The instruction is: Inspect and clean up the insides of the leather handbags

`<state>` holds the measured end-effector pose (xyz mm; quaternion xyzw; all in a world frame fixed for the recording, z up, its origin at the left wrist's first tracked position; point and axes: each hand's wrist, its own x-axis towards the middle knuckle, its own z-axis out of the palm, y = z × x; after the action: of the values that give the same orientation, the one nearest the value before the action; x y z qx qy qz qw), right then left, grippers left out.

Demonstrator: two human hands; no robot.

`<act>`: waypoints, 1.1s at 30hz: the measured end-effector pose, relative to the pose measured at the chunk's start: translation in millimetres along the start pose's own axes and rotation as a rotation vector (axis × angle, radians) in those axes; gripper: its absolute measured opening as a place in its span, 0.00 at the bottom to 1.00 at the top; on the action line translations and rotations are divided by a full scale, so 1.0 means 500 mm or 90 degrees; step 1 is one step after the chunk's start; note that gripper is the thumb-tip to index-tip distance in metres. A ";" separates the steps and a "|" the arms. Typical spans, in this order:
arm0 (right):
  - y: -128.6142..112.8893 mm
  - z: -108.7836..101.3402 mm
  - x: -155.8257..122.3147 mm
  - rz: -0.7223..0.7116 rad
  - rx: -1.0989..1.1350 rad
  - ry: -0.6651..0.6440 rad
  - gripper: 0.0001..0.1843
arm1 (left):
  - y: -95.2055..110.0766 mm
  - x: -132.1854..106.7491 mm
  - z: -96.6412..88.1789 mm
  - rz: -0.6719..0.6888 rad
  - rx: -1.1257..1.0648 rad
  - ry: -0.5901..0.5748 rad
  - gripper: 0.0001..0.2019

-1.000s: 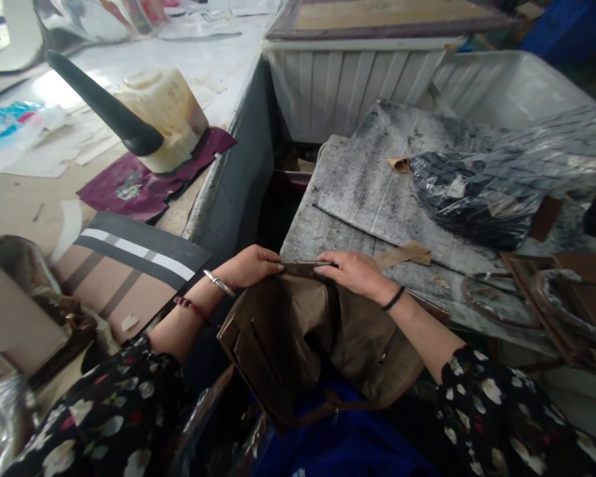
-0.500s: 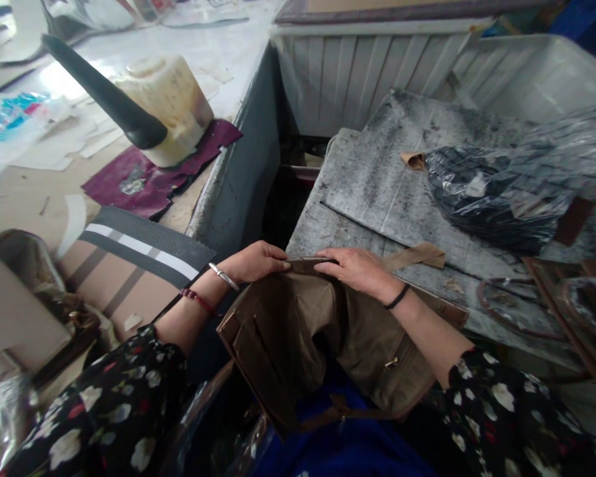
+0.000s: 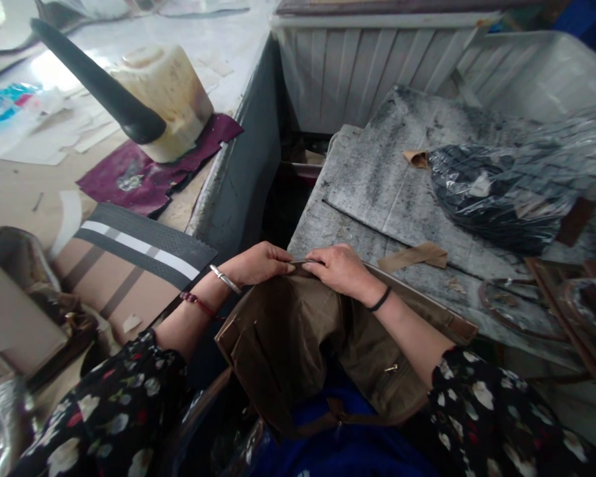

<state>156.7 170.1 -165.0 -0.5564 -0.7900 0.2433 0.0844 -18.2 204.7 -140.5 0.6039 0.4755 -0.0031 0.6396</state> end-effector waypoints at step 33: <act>0.116 -0.012 -0.034 0.004 0.210 -0.091 0.15 | -0.021 0.031 -0.005 0.062 0.136 0.091 0.13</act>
<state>214.2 171.5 -185.4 -0.5186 -0.7419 0.4083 0.1176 -17.3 212.5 -157.3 0.6898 0.4868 0.0202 0.5356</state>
